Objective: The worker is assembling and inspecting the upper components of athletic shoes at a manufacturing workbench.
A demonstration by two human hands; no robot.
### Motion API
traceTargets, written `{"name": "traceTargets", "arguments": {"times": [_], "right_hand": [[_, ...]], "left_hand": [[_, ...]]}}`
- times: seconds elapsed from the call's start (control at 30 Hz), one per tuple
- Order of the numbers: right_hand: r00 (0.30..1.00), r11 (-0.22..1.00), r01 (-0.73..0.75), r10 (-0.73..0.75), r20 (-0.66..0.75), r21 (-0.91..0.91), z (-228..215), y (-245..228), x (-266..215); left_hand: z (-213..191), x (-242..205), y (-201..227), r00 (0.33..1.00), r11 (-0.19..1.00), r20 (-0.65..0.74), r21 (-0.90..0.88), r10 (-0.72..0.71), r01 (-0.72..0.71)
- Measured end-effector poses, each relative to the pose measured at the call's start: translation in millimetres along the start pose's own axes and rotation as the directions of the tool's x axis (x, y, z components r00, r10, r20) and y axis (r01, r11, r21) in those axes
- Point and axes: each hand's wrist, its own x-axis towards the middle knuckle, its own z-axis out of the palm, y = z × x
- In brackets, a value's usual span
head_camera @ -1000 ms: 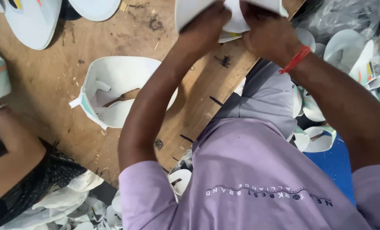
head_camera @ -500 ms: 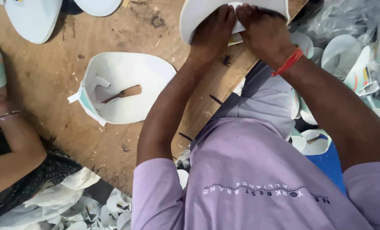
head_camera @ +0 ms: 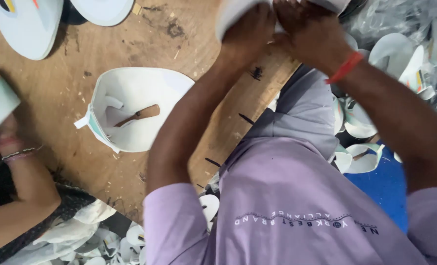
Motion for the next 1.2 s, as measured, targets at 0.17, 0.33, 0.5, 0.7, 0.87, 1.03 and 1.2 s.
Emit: {"name": "traceTargets", "arguments": {"times": [0.17, 0.33, 0.5, 0.7, 0.87, 1.03, 1.2], "right_hand": [[0.959, 0.847, 0.285, -0.252, -0.132, 0.449, -7.3, 13.6, 2.2], [0.967, 0.941, 0.240, -0.209, -0.149, 0.239, 13.5, 0.9, -10.1], [0.964, 0.985, 0.169, -0.169, -0.207, -0.020, 28.2, 1.0, -8.8], [0.954, 0.961, 0.083, -0.153, -0.258, -0.265, 53.3, 21.9, -10.3], [0.985, 0.892, -0.170, 0.160, 0.059, 0.420, -6.1, 27.5, 0.0], [0.978, 0.411, 0.148, 0.073, -0.194, 0.900, 74.1, 34.0, 2.3], [0.912, 0.891, 0.320, -0.198, -0.359, 0.323, 62.5, 0.6, -9.9]], "left_hand": [[-25.3, -6.5, 8.8, 1.000, 1.000, 0.012, -0.014, 0.023, -0.023], [-44.7, -17.5, 33.5, 0.998, 0.997, 0.033, -0.058, 0.056, -0.054], [-66.3, -5.5, 52.2, 0.993, 0.990, 0.012, -0.080, 0.116, -0.115], [-89.1, 7.3, 71.9, 0.987, 0.982, -0.004, -0.103, 0.160, -0.159], [-102.2, 27.9, 76.1, 0.980, 0.974, -0.043, -0.112, 0.193, -0.197], [-94.1, 38.7, 66.2, 0.971, 0.961, -0.077, -0.146, 0.225, -0.234], [-41.3, 43.7, 10.5, 0.973, 0.974, 0.222, -0.227, 0.059, -0.008]]}}
